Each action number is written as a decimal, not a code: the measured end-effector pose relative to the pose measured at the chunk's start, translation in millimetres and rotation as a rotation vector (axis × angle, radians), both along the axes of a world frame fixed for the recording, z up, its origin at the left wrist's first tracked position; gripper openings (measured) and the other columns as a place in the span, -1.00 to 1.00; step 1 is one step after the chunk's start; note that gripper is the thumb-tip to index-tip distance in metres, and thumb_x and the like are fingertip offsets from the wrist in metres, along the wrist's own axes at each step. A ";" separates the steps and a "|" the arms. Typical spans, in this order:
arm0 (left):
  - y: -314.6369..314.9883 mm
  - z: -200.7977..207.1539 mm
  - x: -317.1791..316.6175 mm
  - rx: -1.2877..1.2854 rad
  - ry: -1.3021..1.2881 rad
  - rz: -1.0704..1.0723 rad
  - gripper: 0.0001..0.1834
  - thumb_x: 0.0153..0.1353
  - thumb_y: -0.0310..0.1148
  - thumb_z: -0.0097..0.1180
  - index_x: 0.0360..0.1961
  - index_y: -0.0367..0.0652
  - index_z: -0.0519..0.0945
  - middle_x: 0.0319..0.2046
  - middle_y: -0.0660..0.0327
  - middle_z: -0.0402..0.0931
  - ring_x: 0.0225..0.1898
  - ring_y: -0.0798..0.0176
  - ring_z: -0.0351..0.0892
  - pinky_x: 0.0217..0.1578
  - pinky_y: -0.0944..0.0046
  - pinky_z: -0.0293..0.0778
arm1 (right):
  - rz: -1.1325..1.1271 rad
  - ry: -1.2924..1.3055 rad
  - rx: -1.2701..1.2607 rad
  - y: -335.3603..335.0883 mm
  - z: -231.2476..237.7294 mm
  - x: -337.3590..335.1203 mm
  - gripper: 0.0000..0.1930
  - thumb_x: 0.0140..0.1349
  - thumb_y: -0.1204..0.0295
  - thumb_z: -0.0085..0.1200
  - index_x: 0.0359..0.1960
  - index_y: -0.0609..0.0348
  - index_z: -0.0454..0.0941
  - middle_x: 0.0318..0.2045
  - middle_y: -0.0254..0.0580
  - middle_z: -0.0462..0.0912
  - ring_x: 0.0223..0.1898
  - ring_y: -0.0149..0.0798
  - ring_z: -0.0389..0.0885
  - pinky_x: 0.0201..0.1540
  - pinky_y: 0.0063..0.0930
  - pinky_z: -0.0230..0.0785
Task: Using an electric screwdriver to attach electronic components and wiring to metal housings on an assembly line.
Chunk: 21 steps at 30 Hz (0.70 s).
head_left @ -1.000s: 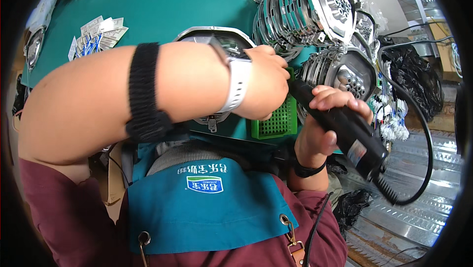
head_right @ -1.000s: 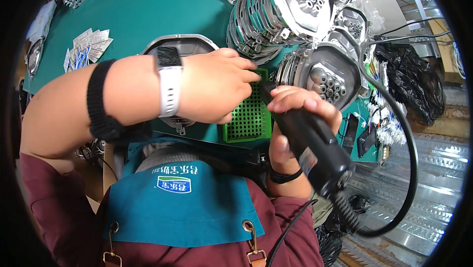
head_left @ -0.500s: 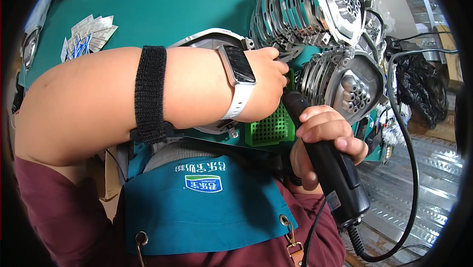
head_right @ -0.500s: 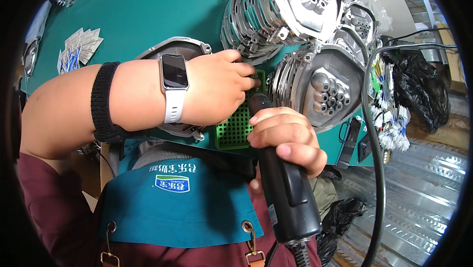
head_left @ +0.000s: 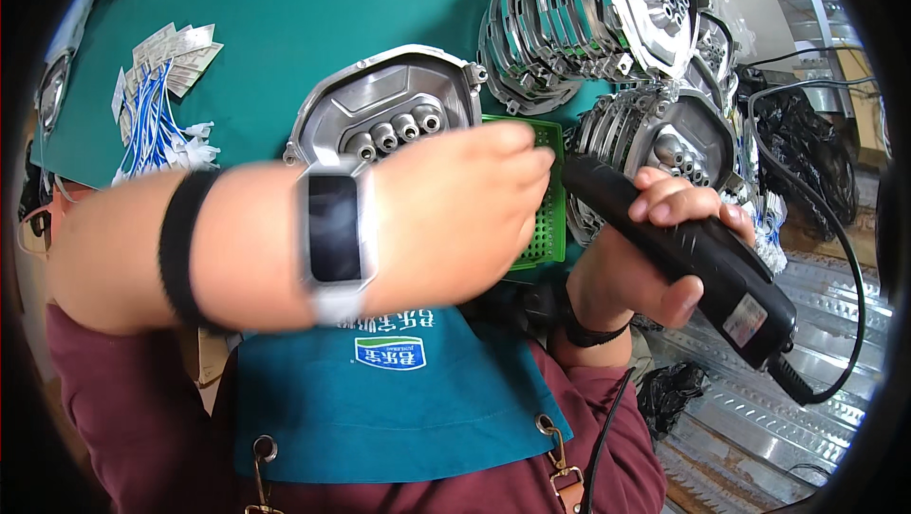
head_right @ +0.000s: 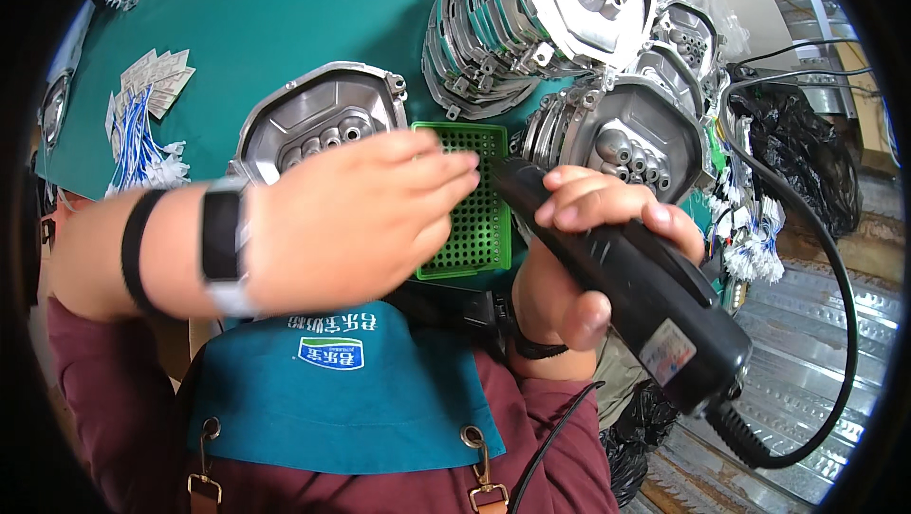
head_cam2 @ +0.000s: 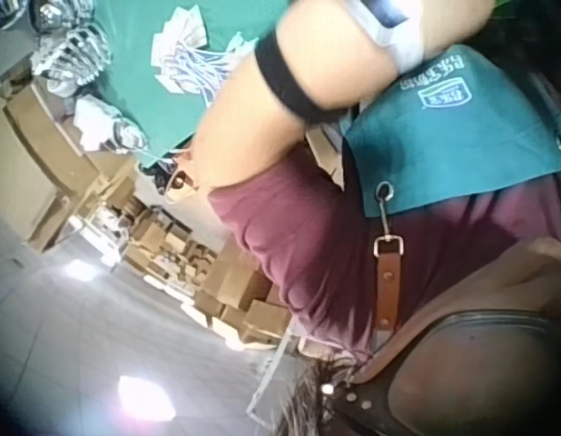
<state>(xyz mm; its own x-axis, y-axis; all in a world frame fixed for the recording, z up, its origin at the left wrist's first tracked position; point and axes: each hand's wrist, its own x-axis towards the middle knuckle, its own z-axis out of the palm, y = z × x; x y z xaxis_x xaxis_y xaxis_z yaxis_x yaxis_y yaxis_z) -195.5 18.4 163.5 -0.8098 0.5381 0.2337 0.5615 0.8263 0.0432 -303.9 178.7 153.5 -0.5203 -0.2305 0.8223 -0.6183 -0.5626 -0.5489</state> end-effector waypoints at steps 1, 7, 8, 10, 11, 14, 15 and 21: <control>2.5 0.8 15.7 0.091 0.005 0.035 -0.67 -0.06 -0.27 0.00 -0.34 -0.32 0.57 -0.04 -0.03 0.52 0.12 0.12 0.38 0.12 0.17 0.23 | 0.013 -0.004 0.013 -1.5 -1.1 -2.0 -0.32 0.13 -0.07 0.11 0.05 0.17 0.14 -0.52 -0.09 0.44 -0.55 -0.25 0.45 -0.28 -0.21 0.44; 0.3 -34.2 55.0 0.180 0.068 0.317 -0.66 -0.02 -0.32 0.05 -0.18 -0.20 0.53 0.07 0.01 0.43 0.17 0.11 0.35 0.11 0.11 0.24 | -0.094 -0.024 0.075 -4.6 -6.4 -5.3 -0.33 0.13 -0.05 0.13 0.02 0.21 0.16 -0.52 -0.07 0.46 -0.53 -0.26 0.46 -0.27 -0.21 0.46; -2.5 -41.8 56.4 0.202 0.112 0.332 -0.68 0.00 -0.35 0.04 -0.16 -0.16 0.52 0.08 0.05 0.43 0.17 0.11 0.36 0.10 0.12 0.25 | -0.111 -0.023 0.074 -4.5 -6.4 -4.7 -0.34 0.14 -0.04 0.13 0.02 0.23 0.17 -0.52 -0.07 0.47 -0.53 -0.26 0.46 -0.28 -0.21 0.46; -9.4 -47.2 58.9 0.216 0.129 0.288 -0.70 0.02 -0.37 0.03 -0.17 -0.13 0.53 0.08 0.10 0.44 0.15 0.12 0.37 0.09 0.13 0.26 | -0.133 -0.027 0.085 -7.8 -6.9 -3.3 -0.34 0.14 -0.03 0.12 0.01 0.23 0.17 -0.52 -0.07 0.47 -0.53 -0.26 0.46 -0.28 -0.22 0.46; -12.4 -49.3 59.7 0.228 0.147 0.243 -0.73 0.04 -0.38 0.02 -0.18 -0.10 0.53 0.08 0.14 0.44 0.14 0.13 0.39 0.09 0.15 0.27 | -0.156 -0.031 0.094 -9.3 -7.4 -3.1 -0.34 0.14 -0.03 0.12 0.01 0.23 0.17 -0.53 -0.07 0.47 -0.53 -0.26 0.46 -0.28 -0.22 0.47; -19.6 -48.3 66.0 0.189 0.185 0.195 -0.77 0.04 -0.37 0.06 -0.22 -0.08 0.55 0.01 0.22 0.50 0.08 0.21 0.44 0.07 0.16 0.31 | -0.143 -0.039 0.099 -9.5 -5.5 -5.8 -0.37 0.16 0.00 0.11 0.00 0.24 0.18 -0.53 -0.09 0.47 -0.53 -0.27 0.46 -0.27 -0.23 0.47; -21.4 -49.1 67.5 0.180 0.197 0.157 -0.79 0.04 -0.37 0.07 -0.25 -0.07 0.55 -0.03 0.23 0.53 0.06 0.23 0.46 0.06 0.16 0.31 | -0.151 -0.049 0.104 -10.6 -5.4 -6.2 -0.38 0.16 0.01 0.11 -0.01 0.25 0.18 -0.52 -0.10 0.47 -0.53 -0.27 0.46 -0.27 -0.23 0.48; -32.1 -55.8 78.1 0.218 0.225 0.055 -0.87 0.01 -0.39 0.10 -0.37 -0.11 0.55 -0.08 0.24 0.56 -0.09 0.25 0.52 -0.06 0.24 0.41 | -0.264 -0.222 0.057 -33.7 5.0 7.2 -0.47 0.18 0.27 0.10 0.04 0.32 0.16 -0.45 -0.07 0.52 -0.49 -0.27 0.48 -0.16 -0.24 0.44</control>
<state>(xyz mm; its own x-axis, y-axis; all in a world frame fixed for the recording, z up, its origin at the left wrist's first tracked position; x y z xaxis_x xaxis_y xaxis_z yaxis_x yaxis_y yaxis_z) -117.5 -13.8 107.7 -0.7511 0.4127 0.5153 0.5319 0.8407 0.1021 -296.7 145.0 158.5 -0.7330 -0.1065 0.6719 -0.6002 -0.3635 -0.7124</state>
